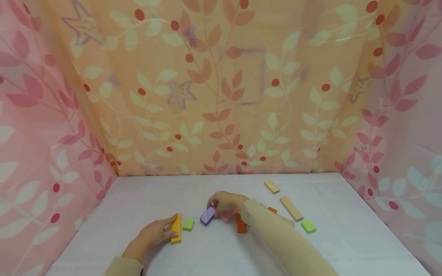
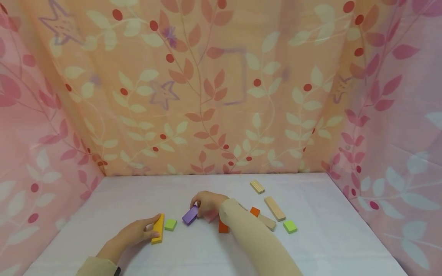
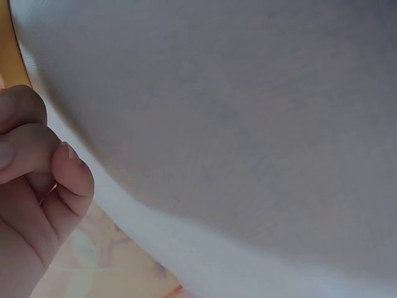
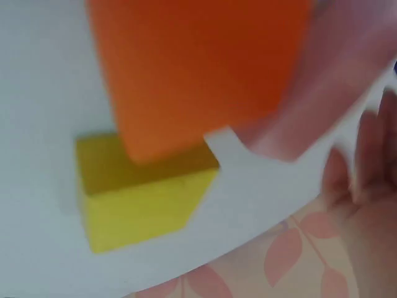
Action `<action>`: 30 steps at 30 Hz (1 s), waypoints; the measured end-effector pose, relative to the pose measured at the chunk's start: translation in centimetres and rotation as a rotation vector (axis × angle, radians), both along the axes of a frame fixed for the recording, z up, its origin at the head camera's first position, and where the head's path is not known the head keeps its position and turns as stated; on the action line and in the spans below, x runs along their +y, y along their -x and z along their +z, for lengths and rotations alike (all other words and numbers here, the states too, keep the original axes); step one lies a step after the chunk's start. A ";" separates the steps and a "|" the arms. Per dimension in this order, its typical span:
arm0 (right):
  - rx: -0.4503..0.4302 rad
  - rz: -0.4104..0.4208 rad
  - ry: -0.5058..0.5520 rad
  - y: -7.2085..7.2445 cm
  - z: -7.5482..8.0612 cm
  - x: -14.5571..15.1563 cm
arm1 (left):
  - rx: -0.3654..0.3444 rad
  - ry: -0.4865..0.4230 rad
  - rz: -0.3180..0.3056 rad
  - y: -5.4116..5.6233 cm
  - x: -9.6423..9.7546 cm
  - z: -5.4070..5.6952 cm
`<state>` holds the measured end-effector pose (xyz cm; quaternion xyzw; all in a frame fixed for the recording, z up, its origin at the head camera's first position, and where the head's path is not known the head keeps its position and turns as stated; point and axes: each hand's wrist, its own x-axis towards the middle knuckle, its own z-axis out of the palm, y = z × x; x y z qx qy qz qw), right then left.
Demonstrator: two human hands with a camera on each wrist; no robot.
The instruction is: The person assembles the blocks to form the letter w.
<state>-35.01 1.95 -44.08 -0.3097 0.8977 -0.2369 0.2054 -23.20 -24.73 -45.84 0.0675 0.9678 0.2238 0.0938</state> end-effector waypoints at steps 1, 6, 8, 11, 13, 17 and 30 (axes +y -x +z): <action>-0.018 -0.006 0.007 0.1 0.1 -0.1 | -0.003 -0.002 0.002 0.0 0.0 0.0; -0.022 0.017 0.013 0.7 0.2 -0.7 | 0.003 -0.001 0.004 -0.1 0.1 -0.1; 0.003 0.007 0.045 0.9 0.1 -1.0 | 0.004 0.000 0.002 -0.1 0.1 -0.2; 0.018 -0.070 0.109 0.9 0.1 -1.3 | -0.003 -0.002 0.010 -0.1 0.1 -0.2; 0.008 -0.126 0.135 0.8 0.2 -1.2 | -0.010 0.001 0.022 0.0 0.1 -0.1; -0.053 -0.172 0.107 0.4 0.2 -0.8 | -0.019 0.011 0.037 0.0 0.0 -0.1; -0.078 -0.186 0.086 0.6 -1.1 -1.7 | -0.032 0.026 0.035 0.2 0.2 -0.3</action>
